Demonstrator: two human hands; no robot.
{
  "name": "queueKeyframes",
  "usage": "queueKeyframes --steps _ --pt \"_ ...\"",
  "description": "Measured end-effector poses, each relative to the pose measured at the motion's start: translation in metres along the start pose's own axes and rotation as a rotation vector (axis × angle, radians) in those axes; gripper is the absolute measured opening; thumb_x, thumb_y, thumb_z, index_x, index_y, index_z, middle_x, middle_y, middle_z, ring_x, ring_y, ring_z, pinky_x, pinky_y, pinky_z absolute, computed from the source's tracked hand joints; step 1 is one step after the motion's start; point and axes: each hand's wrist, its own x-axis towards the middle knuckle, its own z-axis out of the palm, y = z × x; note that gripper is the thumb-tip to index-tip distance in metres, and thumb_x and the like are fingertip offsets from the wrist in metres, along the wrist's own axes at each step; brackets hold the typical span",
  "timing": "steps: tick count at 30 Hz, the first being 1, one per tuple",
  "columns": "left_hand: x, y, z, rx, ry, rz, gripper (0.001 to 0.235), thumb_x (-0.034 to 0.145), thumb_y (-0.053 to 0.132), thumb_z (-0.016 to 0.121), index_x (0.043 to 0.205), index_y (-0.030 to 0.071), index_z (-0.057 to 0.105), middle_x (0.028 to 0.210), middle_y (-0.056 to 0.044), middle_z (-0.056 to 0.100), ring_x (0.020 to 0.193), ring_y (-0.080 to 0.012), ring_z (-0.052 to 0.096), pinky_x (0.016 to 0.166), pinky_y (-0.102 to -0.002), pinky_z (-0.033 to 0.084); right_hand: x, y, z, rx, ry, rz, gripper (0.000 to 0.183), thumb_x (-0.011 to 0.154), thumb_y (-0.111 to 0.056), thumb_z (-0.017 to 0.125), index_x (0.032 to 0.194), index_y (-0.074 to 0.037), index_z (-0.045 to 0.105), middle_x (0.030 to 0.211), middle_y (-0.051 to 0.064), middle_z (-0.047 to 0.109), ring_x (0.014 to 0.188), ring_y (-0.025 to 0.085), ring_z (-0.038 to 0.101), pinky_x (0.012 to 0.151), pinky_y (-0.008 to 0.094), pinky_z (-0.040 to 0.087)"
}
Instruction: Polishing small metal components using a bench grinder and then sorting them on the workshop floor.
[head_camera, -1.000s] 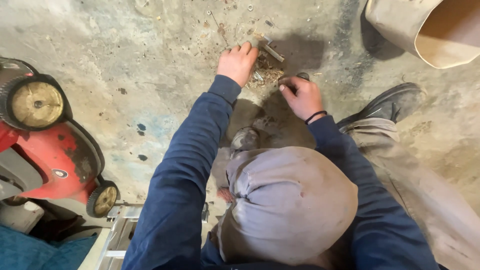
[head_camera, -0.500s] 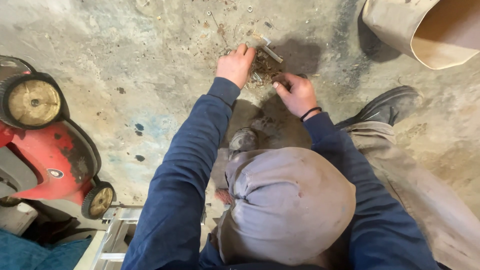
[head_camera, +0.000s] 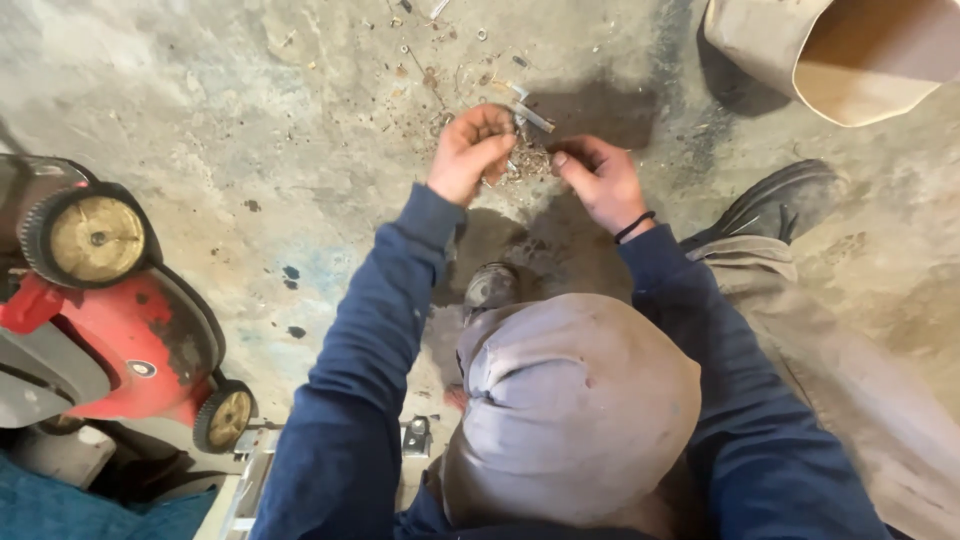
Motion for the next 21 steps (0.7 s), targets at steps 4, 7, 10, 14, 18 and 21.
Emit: queueKeyframes --steps 4,7,10,14,18,21 --pt "-0.024 0.032 0.01 -0.974 -0.18 -0.176 0.012 0.096 0.007 0.066 0.104 0.007 0.057 0.093 -0.01 0.063 0.067 -0.0147 0.059 0.054 -0.029 0.046 0.003 -0.003 -0.001 0.164 0.009 0.027 0.026 0.102 -0.02 0.067 0.119 -0.001 0.071 0.092 0.001 0.072 0.079 0.008 0.064 0.072 0.025 0.053" --pt "-0.029 0.048 0.013 -1.18 -0.241 -0.142 0.014 0.095 0.01 0.065 0.102 0.008 0.053 0.094 -0.01 0.062 0.068 -0.0161 0.059 0.055 -0.03 0.046 0.009 0.008 0.001 0.178 -0.001 0.027 0.025 0.102 -0.019 0.068 0.118 0.0 0.071 0.092 0.001 0.072 0.081 0.007 0.064 0.073 0.025 0.053" --pt "-0.033 0.052 0.018 -1.242 -0.263 -0.134 0.016 0.094 0.015 0.063 0.102 0.008 0.052 0.093 -0.011 0.061 0.067 -0.0171 0.056 0.053 -0.03 0.045 0.011 0.023 0.004 0.187 -0.021 0.017 0.025 0.101 -0.019 0.069 0.118 0.0 0.071 0.095 0.002 0.072 0.085 0.007 0.065 0.075 0.025 0.054" --pt "-0.044 0.027 0.022 -1.292 -0.162 -0.2 0.024 0.104 0.029 0.053 0.1 0.005 0.052 0.092 -0.014 0.062 0.064 -0.0184 0.056 0.048 -0.026 0.043 0.02 0.009 0.011 -0.019 -0.014 -0.052 0.025 0.1 -0.021 0.071 0.116 -0.002 0.072 0.097 0.006 0.075 0.086 0.011 0.069 0.078 0.028 0.055" --pt "-0.052 -0.015 0.016 -1.268 0.008 -0.273 0.033 0.113 0.033 0.047 0.116 0.001 0.056 0.101 -0.018 0.066 0.073 -0.0201 0.063 0.057 -0.028 0.049 0.037 -0.016 0.03 -0.413 0.017 -0.212 0.024 0.095 -0.022 0.073 0.115 -0.008 0.073 0.098 0.01 0.075 0.088 0.023 0.073 0.077 0.036 0.057" --pt "-0.054 -0.01 0.009 -1.203 0.08 -0.279 0.045 0.11 0.03 0.047 0.142 -0.001 0.051 0.128 -0.021 0.064 0.099 -0.024 0.068 0.082 -0.034 0.056 0.054 -0.027 0.042 -0.711 0.025 -0.375 0.029 0.088 -0.02 0.074 0.116 -0.013 0.073 0.101 0.012 0.071 0.09 0.034 0.07 0.074 0.045 0.056"
